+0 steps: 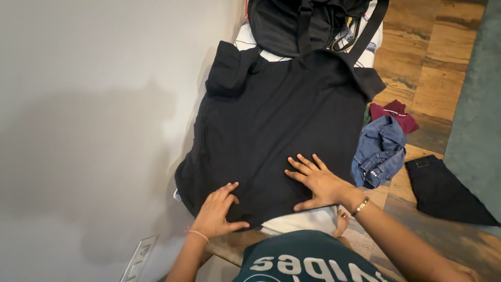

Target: The person folds a blue polka-dot shirt, a black t-shirt, and a blue patterned shirt on a bed. Each item is smoothed, folded into a compact rectangle, and placed into a black bag.

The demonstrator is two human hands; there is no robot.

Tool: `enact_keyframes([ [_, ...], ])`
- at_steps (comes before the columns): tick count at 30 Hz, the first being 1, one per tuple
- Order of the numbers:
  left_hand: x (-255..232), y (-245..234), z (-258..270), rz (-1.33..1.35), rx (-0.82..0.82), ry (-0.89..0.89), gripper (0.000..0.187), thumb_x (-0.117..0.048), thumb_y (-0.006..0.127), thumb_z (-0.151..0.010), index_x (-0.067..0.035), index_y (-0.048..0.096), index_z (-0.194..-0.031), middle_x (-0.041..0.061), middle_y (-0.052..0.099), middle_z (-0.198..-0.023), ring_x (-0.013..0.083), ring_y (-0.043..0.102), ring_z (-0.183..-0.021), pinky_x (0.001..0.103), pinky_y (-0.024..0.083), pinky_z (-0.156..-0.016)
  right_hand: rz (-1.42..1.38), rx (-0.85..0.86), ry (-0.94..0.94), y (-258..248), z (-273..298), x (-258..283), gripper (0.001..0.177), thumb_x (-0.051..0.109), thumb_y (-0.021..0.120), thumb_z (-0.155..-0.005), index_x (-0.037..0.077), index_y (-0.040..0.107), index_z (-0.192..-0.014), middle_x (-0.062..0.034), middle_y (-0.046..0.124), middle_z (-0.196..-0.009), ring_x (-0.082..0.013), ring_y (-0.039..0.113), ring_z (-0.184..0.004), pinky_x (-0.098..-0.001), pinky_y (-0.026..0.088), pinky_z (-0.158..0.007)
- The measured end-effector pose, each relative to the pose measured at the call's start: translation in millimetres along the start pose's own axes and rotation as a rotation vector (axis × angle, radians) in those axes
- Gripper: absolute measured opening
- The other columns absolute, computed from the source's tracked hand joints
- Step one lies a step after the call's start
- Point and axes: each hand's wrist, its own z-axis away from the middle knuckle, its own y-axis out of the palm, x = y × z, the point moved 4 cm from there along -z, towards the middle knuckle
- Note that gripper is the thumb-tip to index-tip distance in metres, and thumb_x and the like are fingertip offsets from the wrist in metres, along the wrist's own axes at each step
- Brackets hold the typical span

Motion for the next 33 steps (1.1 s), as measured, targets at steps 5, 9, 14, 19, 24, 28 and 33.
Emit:
enact_keyframes([
  [5,-2,-21,11,-0.04,0.045,0.014,0.058,-0.057,0.088,-0.066,-0.008,0.059,-0.08,0.013,0.055,-0.141,0.0353,0.047,-0.135,0.045,0.04,-0.105,0.11,-0.032,-0.056,25,8,7,0.095,0.039,0.081,-0.073,0.015,0.042,-0.155,-0.0102,0.021,-0.17,-0.026,0.019,-0.152,-0.0551,0.011,-0.121],
  [9,-3,-17,24,-0.135,-0.011,0.055,0.046,-0.039,0.086,-0.064,-0.009,0.058,-0.084,0.014,0.055,-0.141,0.0348,0.047,-0.134,0.045,0.037,-0.106,0.179,-0.227,-0.062,43,24,-8,0.062,0.023,0.078,-0.071,0.012,0.059,-0.129,-0.0074,0.049,-0.146,-0.024,0.047,-0.133,-0.0424,0.037,-0.11],
  [14,4,7,43,-0.297,-0.229,-0.138,0.043,-0.028,0.081,-0.064,-0.011,0.057,-0.096,0.011,0.057,-0.142,0.0297,0.049,-0.134,0.048,0.031,-0.116,0.197,-0.248,0.241,43,66,-46,0.054,0.028,0.081,-0.069,0.016,0.063,-0.119,-0.002,0.06,-0.111,-0.0226,0.058,-0.112,-0.0373,0.05,-0.097],
  [19,16,41,71,-0.239,-0.829,-0.574,0.091,-0.039,0.087,-0.055,0.002,0.055,-0.13,0.027,0.045,-0.151,0.0387,0.041,-0.136,0.051,0.028,-0.112,0.106,-0.366,0.346,45,81,-64,0.048,0.027,0.083,-0.066,0.011,0.066,-0.108,-0.006,0.066,-0.106,-0.0262,0.064,-0.107,-0.0394,0.054,-0.093],
  [24,46,110,77,0.79,-0.784,-1.339,0.102,-0.072,0.083,-0.066,0.012,0.059,-0.119,0.025,0.063,-0.117,0.0339,0.062,-0.094,0.042,0.053,-0.075,-0.026,-0.381,0.416,41,87,-82,0.041,0.028,0.083,-0.07,0.013,0.068,-0.105,-0.0116,0.074,-0.099,-0.0311,0.071,-0.097,-0.0433,0.057,-0.083],
  [28,20,124,69,1.174,-0.677,-1.354,0.092,-0.078,0.067,-0.077,0.009,0.073,-0.106,0.019,0.067,-0.09,0.0208,0.06,-0.061,0.026,0.044,-0.047,-0.11,-0.36,0.471,31,90,-87,0.037,0.026,0.08,-0.075,0.014,0.067,-0.107,-0.014,0.075,-0.083,-0.0328,0.074,-0.085,-0.0448,0.058,-0.076],
  [33,27,112,62,1.34,-1.014,-1.081,0.076,-0.063,0.062,-0.087,0.002,0.062,-0.125,0.015,0.067,-0.107,0.0182,0.064,-0.074,0.027,0.051,-0.052,-0.165,-0.384,0.39,28,91,-92,0.034,0.021,0.079,-0.074,0.013,0.066,-0.104,-0.0152,0.074,-0.08,-0.0345,0.074,-0.081,-0.0455,0.057,-0.072],
])
